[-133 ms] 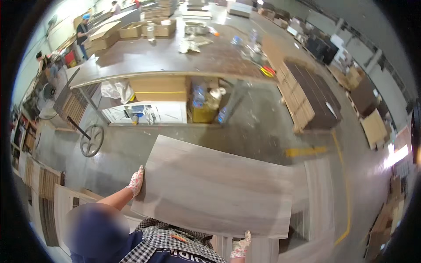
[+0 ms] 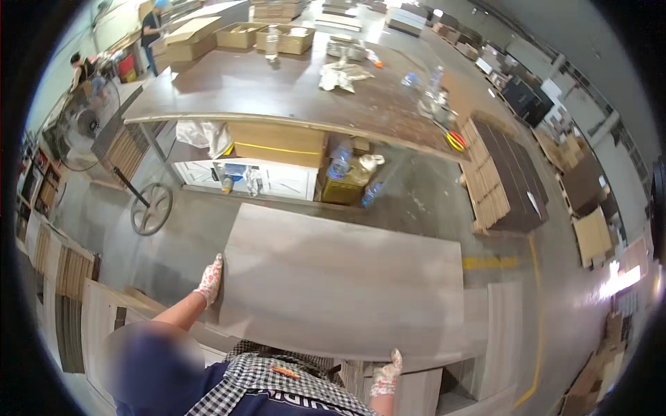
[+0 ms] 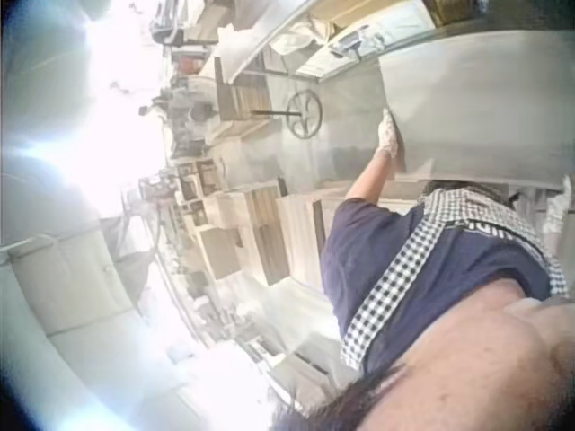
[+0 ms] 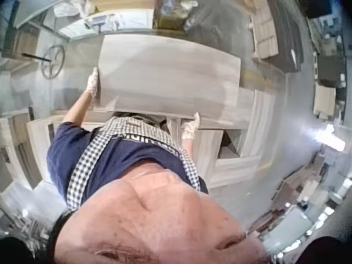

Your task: The person is sanding the surface of a wood board with a sanding block and wiping it clean with a cloth.

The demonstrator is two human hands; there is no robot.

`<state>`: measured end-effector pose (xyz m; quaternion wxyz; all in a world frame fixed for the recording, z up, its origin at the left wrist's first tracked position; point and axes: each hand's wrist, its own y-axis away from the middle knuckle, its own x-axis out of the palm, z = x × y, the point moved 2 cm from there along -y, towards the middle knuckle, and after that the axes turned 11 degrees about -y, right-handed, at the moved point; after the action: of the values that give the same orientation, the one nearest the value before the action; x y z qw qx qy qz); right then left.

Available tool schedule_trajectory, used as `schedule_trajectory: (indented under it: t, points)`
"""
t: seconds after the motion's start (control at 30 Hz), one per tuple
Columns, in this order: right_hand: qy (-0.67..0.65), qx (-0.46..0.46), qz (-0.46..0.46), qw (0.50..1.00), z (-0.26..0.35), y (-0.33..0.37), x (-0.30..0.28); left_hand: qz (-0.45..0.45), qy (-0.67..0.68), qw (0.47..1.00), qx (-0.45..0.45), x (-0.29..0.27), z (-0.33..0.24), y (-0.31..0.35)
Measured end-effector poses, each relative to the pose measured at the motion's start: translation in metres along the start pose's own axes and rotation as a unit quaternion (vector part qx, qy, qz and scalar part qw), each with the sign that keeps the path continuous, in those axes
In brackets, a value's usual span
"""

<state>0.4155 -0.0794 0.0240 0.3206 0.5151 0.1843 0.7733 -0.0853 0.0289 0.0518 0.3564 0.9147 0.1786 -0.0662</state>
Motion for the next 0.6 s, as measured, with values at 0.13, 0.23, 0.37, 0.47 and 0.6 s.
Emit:
schedule_trajectory:
  t: [0.13,0.23,0.37,0.47,0.6]
  points:
    - [0.059,0.032,0.064,0.996,-0.033,-0.05,0.109,-0.043,0.081,0.996,-0.012,-0.053,-0.034,-0.033]
    - [0.101,0.055,0.119,0.986,-0.053,-0.073,0.171,-0.055,0.11,0.992,-0.014,-0.085,-0.045,-0.061]
    - [0.142,0.094,0.104,0.98,-0.076,-0.113,0.252,-0.09,0.129,0.987,0.002,-0.106,-0.074,-0.096]
    - [0.126,0.102,0.153,0.975,-0.094,-0.145,0.287,-0.124,0.133,0.983,-0.001,-0.113,-0.105,-0.114]
    - [0.134,0.125,0.156,0.971,-0.116,-0.182,0.339,-0.139,0.109,0.984,0.01,-0.102,-0.196,-0.115]
